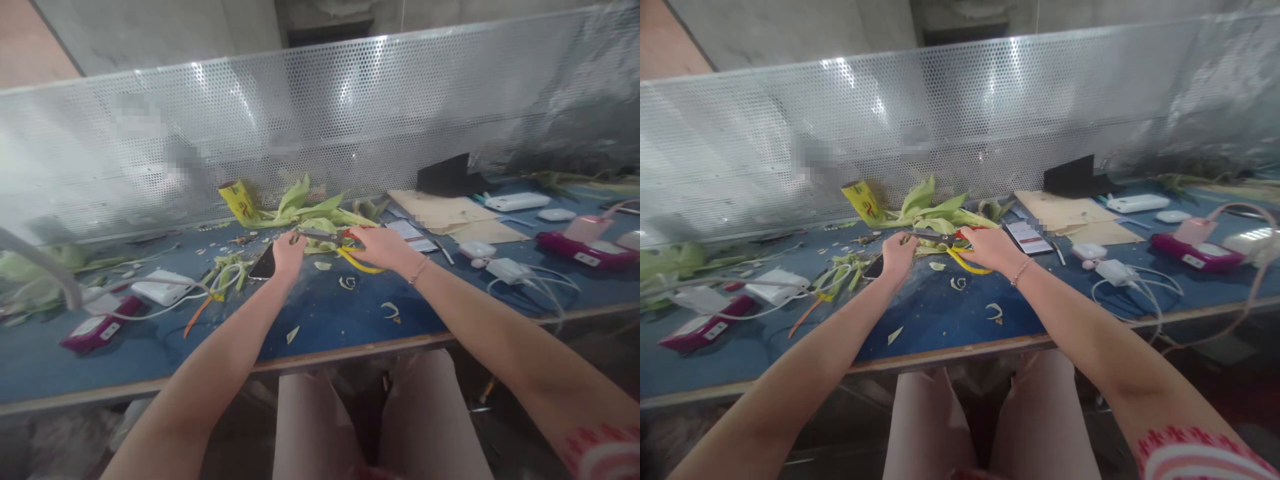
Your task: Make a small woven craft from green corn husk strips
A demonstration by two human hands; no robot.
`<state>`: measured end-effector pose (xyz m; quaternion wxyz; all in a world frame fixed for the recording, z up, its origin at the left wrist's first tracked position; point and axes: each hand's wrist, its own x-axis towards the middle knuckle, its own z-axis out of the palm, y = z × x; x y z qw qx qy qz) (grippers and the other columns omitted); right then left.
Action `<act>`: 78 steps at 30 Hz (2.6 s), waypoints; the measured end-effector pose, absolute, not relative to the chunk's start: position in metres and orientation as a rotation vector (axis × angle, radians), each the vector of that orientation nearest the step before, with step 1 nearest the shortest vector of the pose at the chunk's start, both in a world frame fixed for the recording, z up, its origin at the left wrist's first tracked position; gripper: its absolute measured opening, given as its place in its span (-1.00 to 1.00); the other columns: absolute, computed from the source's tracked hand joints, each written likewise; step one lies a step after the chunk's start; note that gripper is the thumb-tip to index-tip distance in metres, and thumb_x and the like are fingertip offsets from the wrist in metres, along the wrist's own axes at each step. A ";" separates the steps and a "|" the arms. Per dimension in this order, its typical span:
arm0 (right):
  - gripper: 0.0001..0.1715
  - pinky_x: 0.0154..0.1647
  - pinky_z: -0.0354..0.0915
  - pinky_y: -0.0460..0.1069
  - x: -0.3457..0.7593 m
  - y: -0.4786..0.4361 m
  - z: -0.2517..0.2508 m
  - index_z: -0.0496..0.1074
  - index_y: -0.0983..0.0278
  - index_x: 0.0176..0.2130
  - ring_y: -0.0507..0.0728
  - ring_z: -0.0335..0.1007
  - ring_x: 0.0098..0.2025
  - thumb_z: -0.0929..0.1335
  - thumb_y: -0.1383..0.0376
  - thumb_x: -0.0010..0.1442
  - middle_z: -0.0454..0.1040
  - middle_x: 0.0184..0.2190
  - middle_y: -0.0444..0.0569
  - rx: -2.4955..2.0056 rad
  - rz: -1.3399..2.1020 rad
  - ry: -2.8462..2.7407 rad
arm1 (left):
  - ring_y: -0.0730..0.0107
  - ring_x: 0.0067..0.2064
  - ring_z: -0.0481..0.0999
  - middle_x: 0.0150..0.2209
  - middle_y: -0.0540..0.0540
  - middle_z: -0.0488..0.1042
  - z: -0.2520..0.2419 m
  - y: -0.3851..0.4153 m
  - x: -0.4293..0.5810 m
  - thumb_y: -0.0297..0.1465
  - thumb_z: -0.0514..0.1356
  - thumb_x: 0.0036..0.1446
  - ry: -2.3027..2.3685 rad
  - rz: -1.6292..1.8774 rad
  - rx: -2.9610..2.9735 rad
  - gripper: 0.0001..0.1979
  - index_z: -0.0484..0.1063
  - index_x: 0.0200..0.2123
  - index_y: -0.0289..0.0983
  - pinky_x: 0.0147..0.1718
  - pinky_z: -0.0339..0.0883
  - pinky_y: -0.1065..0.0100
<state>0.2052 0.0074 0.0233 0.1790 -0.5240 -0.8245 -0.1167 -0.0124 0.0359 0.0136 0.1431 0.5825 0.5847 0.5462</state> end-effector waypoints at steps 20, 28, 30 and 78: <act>-0.60 -0.54 -0.08 -0.06 0.207 0.006 0.027 0.39 0.21 -0.13 0.10 0.37 -0.45 0.26 0.00 0.18 0.53 -0.38 -0.04 -1.447 -0.298 -2.306 | 0.48 -0.53 0.25 -0.64 0.06 0.31 0.008 0.042 -0.013 -0.39 0.14 -0.11 1.573 1.634 1.612 -0.86 0.45 -0.59 -0.30 -0.50 0.09 0.43; -0.53 -0.51 -0.02 -0.06 0.209 0.005 0.033 0.34 0.26 -0.13 0.14 0.38 -0.42 0.17 -0.03 0.24 0.52 -0.41 0.03 -1.586 -0.206 -2.142 | 0.51 -0.56 0.23 -0.63 0.04 0.34 0.009 0.043 -0.009 -0.39 0.22 -0.11 1.375 1.655 1.374 -0.91 0.45 -0.54 -0.30 -0.53 0.08 0.44; -0.50 -0.49 0.02 -0.05 0.215 0.007 0.036 0.34 0.29 -0.14 0.17 0.40 -0.39 0.16 -0.05 0.23 0.52 -0.39 0.07 -1.690 -0.185 -2.073 | 0.53 -0.55 0.24 -0.62 0.04 0.33 0.010 0.042 -0.007 -0.42 0.24 -0.13 1.199 1.631 1.237 -0.93 0.40 -0.56 -0.29 -0.53 0.12 0.46; -0.84 -0.29 0.39 -0.07 0.190 0.013 0.026 0.45 0.29 -0.30 0.05 0.47 -0.27 0.39 0.26 0.08 0.54 -0.29 -0.02 -0.615 1.369 -1.190 | 0.40 -0.35 0.46 -0.43 -0.07 0.50 0.006 -0.005 0.031 -0.38 0.30 -0.11 0.790 1.051 1.441 -0.89 0.48 -0.48 -0.29 -0.27 0.31 0.34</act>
